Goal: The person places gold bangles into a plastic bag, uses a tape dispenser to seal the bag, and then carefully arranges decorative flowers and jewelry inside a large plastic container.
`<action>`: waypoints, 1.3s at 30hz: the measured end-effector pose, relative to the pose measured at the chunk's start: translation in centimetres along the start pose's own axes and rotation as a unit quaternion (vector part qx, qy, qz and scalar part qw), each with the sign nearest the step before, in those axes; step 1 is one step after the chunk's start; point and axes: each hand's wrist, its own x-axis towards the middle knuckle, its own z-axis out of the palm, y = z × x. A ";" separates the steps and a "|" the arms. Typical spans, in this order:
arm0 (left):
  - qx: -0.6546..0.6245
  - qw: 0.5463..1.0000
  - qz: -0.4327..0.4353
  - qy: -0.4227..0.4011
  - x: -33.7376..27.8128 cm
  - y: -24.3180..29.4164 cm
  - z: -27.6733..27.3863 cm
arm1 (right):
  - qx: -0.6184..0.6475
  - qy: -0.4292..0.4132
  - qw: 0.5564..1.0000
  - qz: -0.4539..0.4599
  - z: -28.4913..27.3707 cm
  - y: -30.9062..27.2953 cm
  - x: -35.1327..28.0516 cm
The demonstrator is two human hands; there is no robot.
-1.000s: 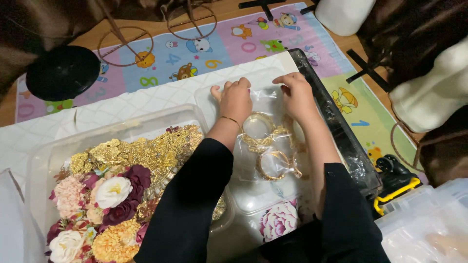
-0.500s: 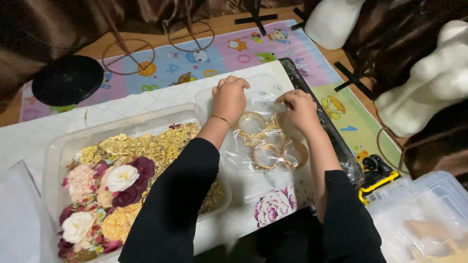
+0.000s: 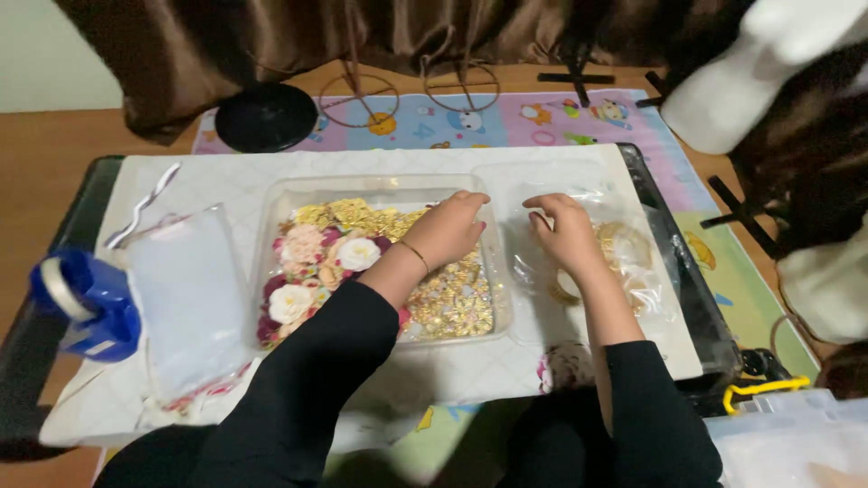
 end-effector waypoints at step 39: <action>-0.029 0.768 -0.448 0.457 -40.7 -20.1 -8.5 | 0.246 -0.218 0.929 -0.171 28.6 -44.3 -4.0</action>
